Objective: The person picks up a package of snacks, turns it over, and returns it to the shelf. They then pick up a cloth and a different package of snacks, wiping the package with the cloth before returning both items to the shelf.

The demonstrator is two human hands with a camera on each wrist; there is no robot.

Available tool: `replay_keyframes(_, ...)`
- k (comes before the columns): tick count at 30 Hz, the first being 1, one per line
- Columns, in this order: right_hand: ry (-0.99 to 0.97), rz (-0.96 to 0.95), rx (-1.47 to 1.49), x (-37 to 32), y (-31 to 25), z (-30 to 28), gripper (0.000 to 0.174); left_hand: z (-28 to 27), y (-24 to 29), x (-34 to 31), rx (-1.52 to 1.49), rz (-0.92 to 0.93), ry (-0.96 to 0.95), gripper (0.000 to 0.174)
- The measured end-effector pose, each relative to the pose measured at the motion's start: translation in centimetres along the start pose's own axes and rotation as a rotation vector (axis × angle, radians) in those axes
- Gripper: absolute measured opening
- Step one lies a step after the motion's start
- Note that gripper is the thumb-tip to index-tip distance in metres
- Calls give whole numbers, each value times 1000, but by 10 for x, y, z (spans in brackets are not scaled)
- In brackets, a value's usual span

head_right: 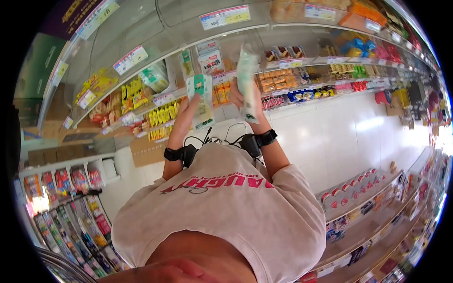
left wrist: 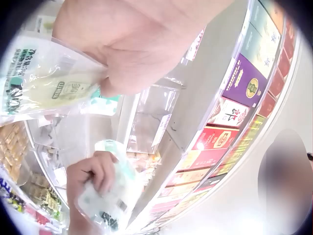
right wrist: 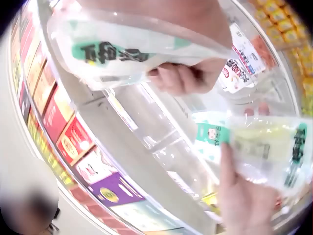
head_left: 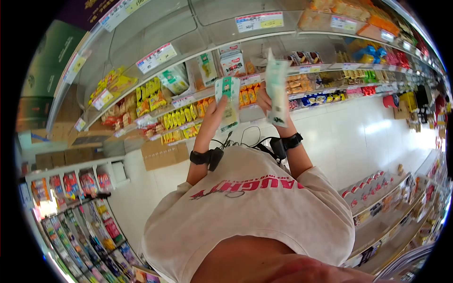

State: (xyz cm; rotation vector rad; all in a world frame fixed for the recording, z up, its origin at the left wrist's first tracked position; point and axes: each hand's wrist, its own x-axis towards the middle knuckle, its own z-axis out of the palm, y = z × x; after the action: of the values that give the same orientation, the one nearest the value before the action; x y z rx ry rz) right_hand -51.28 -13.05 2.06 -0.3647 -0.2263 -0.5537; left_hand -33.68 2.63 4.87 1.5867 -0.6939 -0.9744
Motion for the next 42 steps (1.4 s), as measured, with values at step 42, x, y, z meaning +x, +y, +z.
replay_keyframes(42, 203, -65, -1802, 95, 246, 58, 44, -214, -14, -28, 42, 517, 76, 31)
